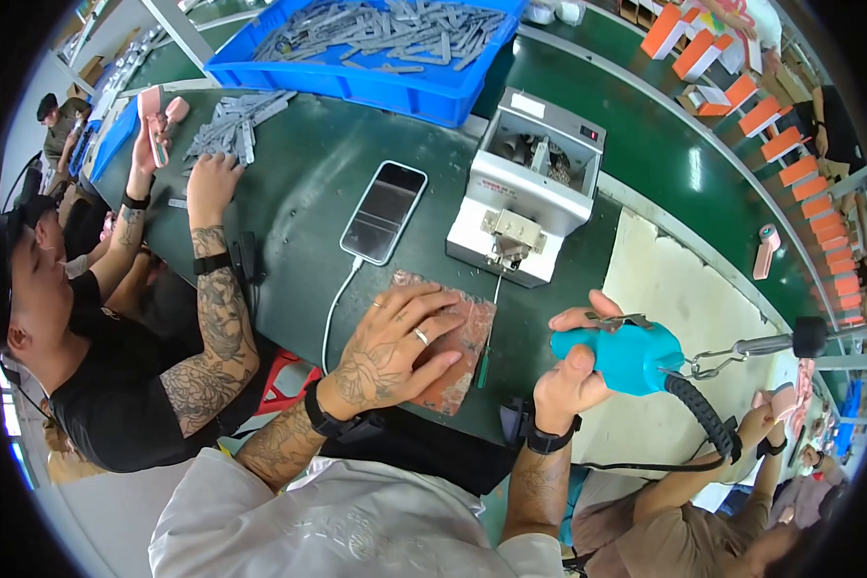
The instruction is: Assembling handheld electronic fans using a power assembly tool on a production line.
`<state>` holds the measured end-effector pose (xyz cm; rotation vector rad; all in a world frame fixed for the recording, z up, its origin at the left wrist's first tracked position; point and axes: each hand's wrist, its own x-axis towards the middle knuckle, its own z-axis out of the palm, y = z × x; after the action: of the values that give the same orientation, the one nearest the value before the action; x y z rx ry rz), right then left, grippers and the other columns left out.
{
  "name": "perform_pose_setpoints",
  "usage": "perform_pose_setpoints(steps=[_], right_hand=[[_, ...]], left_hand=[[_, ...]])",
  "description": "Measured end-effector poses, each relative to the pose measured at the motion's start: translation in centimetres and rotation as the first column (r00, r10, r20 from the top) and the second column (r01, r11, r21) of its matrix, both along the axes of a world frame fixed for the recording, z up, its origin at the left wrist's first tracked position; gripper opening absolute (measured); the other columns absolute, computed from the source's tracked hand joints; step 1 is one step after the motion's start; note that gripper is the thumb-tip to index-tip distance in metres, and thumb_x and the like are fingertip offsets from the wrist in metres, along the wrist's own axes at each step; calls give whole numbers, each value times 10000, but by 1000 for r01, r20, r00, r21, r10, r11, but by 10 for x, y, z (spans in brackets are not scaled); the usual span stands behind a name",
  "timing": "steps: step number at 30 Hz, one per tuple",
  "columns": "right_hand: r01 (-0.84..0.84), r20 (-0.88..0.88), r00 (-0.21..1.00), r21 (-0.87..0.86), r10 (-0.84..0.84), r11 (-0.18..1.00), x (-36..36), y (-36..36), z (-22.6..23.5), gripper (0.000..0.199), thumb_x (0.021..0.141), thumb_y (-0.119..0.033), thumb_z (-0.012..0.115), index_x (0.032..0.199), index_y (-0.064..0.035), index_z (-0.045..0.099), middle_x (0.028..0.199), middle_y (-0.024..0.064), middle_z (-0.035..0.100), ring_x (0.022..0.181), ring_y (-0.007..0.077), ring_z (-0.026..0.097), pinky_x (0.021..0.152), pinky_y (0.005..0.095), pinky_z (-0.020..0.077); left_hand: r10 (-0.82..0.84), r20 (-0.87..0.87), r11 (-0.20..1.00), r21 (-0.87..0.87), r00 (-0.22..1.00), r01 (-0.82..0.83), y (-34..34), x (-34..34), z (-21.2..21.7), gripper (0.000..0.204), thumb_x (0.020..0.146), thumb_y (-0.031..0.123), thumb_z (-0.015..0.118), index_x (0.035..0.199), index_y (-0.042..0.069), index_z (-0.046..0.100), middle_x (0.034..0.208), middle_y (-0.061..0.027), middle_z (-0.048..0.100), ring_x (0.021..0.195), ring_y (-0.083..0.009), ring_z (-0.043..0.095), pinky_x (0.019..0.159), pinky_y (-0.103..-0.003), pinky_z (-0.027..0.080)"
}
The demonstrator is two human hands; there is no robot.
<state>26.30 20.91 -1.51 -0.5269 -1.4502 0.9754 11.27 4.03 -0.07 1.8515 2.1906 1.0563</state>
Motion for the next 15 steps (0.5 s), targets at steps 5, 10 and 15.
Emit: perform_pose_setpoints(steps=[5,10,15], right_hand=[[-45,50,998,23,43,999,-1,-4,-3,774,978,-636,607,1206,100,535,913,150,673,750,227,638,686,361,538],[-31,75,997,32,29,999,2,-6,-3,779,980,-637,604,1212,103,534,918,157,672,768,228,639,699,374,537],[-1,60,998,25,-1,1000,1,-6,6,812,995,-607,601,1310,134,494,871,130,666,770,225,628,740,366,521]], left_hand=[[37,17,998,-46,999,-36,0,2,-3,422,870,265,753,1248,106,654,1446,-132,540,1344,-367,495,1079,-515,424],[43,-70,990,-134,997,-52,4,4,-1,454,869,342,768,1248,131,631,1505,-135,506,1413,-392,431,1206,-599,263],[14,-63,989,-143,998,-23,3,2,-1,527,887,393,743,1304,104,600,1496,-160,493,1415,-408,405,1229,-630,204]])
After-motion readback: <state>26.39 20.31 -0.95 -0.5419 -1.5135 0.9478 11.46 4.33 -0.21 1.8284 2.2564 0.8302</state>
